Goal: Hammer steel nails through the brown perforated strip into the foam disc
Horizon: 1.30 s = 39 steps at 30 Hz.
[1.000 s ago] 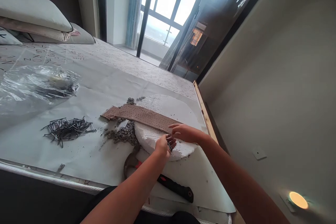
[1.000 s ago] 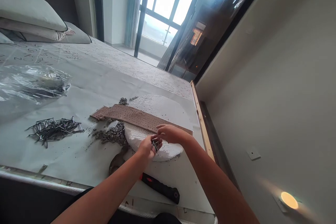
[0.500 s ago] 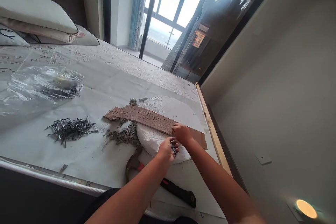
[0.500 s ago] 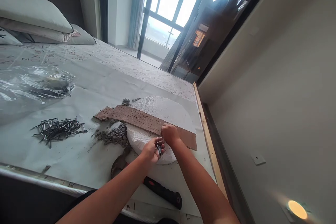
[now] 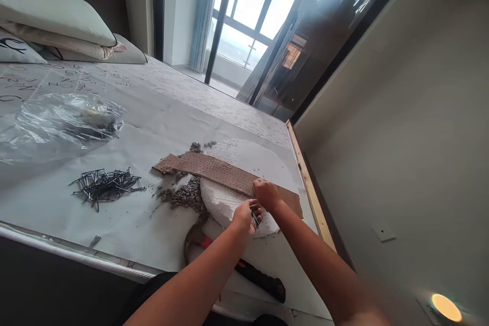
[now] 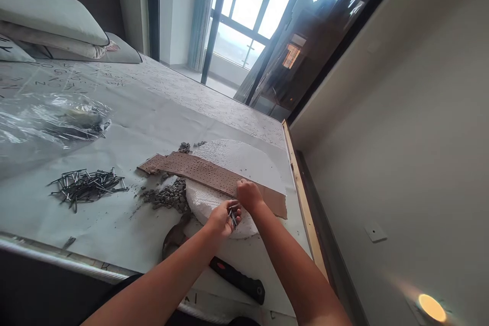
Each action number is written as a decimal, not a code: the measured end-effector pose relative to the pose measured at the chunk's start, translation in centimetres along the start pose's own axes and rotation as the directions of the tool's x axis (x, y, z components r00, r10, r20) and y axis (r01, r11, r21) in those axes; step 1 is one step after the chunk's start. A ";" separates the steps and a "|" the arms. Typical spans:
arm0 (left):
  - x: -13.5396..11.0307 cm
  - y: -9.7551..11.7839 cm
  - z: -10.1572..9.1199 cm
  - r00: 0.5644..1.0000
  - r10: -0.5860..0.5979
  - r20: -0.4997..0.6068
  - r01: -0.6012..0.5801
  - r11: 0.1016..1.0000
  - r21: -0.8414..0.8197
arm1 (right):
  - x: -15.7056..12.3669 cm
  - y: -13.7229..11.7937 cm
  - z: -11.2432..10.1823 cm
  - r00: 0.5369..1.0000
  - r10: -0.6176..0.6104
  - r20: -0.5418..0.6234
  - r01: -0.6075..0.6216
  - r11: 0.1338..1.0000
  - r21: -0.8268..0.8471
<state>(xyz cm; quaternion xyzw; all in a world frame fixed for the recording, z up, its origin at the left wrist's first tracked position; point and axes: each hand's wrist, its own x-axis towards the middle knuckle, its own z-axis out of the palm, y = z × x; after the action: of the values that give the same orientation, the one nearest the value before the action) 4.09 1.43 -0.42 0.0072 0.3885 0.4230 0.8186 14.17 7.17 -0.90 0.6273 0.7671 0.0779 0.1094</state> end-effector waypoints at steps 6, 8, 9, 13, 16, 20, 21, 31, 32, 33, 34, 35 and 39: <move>0.2 -0.1 -0.1 1.000 0.002 -0.005 -0.002 1.000 -0.002 | -0.4 0.5 0.0 0.993 0.026 -0.111 -0.011 0.990 0.142; 0.3 -0.1 -0.1 1.000 0.010 -0.010 -0.010 1.000 0.007 | -0.2 0.5 0.1 0.991 0.018 -0.133 0.008 0.981 0.195; 0.3 -0.1 -0.1 1.000 0.010 -0.013 -0.010 1.000 0.009 | 0.0 0.5 0.1 0.989 0.023 -0.145 0.010 0.975 0.222; 0.5 -0.1 -0.1 1.000 0.004 -0.027 -0.004 1.000 0.017 | 0.6 1.2 -0.7 0.968 0.101 -0.231 -0.024 0.949 0.315; 0.6 0.1 -0.2 0.999 0.003 -0.049 -0.003 1.000 0.016 | 0.5 2.7 -2.5 0.947 0.156 -0.281 0.025 0.837 0.546; 0.6 0.3 -0.1 0.997 0.021 -0.079 -0.022 1.000 -0.019 | -1.3 4.2 -5.2 0.981 -0.110 -0.163 0.196 0.497 0.845; 0.6 0.4 -0.1 0.997 0.023 -0.073 -0.025 0.999 -0.025 | -1.9 4.3 -5.6 0.970 -0.207 -0.131 0.214 0.460 0.861; 0.8 -0.1 -0.4 0.996 -0.089 0.026 0.088 0.996 0.032 | -8.6 1.2 -5.9 0.918 0.195 -0.345 0.243 0.410 0.879; 0.8 -0.3 -0.5 0.996 -0.087 0.031 0.086 0.995 0.041 | -9.6 0.5 -5.8 0.891 0.266 -0.369 0.271 0.341 0.900; 0.9 -0.4 -0.7 0.996 -0.084 0.038 0.082 0.995 0.050 | -10.8 -0.4 -5.6 0.875 0.312 -0.371 0.298 0.258 0.919; 0.9 -0.6 -0.8 0.996 -0.080 0.045 0.077 0.995 0.057 | -12.0 -1.5 -5.3 0.870 0.336 -0.360 0.323 0.164 0.932; 0.8 -0.8 -1.1 0.996 -0.079 0.050 0.076 0.995 0.065 | -13.1 -2.8 -4.9 0.870 0.358 -0.340 0.343 0.057 0.938; -0.1 -1.0 -2.4 0.999 -0.034 0.042 0.029 0.990 0.135 | -16.9 -8.2 -2.8 0.925 0.347 -0.155 0.289 -0.376 0.881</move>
<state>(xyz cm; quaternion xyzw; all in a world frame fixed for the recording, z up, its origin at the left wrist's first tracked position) 3.19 -0.02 -2.32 0.0654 0.3981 0.3827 0.8312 8.86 -10.96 0.86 0.4262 0.4705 -0.4719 -0.6118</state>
